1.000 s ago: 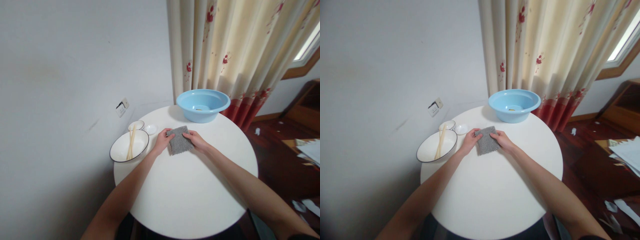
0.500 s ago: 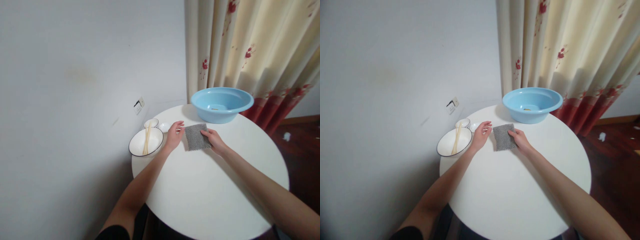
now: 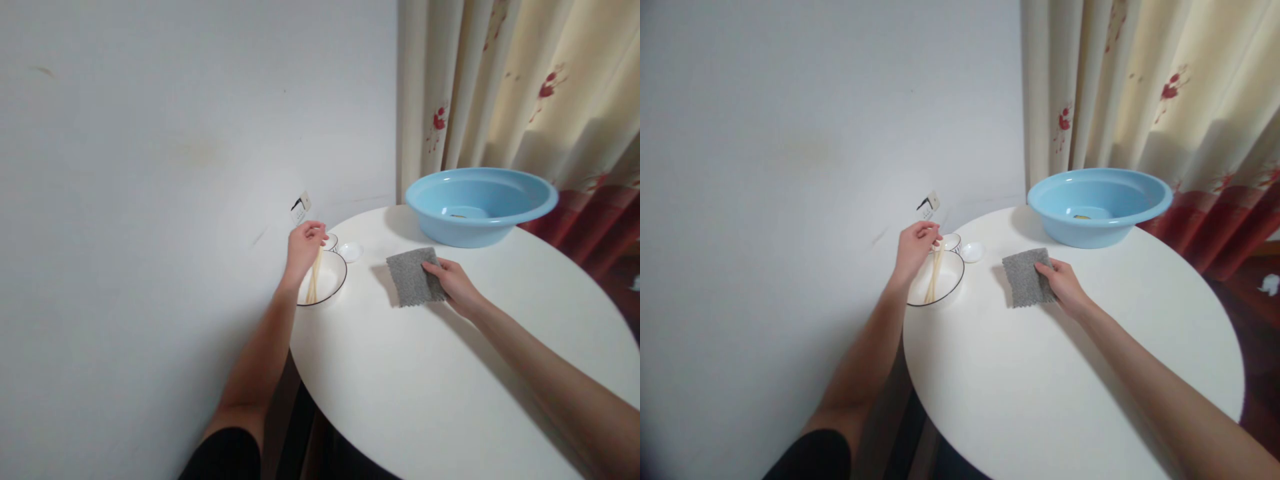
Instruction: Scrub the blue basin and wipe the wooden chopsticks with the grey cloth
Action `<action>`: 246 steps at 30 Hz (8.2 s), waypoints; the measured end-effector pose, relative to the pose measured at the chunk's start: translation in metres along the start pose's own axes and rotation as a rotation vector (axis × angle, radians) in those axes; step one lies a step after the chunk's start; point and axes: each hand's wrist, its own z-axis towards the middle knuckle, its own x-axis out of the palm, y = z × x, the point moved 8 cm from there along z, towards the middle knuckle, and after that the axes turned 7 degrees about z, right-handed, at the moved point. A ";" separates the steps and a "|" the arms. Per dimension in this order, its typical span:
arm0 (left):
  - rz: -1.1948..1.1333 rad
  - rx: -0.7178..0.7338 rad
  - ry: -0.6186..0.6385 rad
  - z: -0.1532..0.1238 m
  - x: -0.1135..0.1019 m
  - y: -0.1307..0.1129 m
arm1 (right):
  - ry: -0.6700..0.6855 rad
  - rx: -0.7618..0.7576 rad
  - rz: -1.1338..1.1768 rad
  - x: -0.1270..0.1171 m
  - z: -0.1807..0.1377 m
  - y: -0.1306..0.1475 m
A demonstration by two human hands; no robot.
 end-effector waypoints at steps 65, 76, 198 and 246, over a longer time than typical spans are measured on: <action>0.033 0.086 0.299 -0.062 0.129 -0.067 | -0.116 -0.213 -0.060 -0.023 0.015 0.012; 0.154 0.126 0.489 -0.098 0.202 -0.059 | -0.042 -0.255 0.090 -0.017 0.014 0.016; -0.481 -0.479 0.971 -0.164 0.224 0.030 | -0.443 -0.276 0.148 -0.081 0.039 0.013; -0.516 -0.432 0.633 -0.148 0.213 0.025 | 0.085 -0.089 0.454 -0.009 0.017 0.009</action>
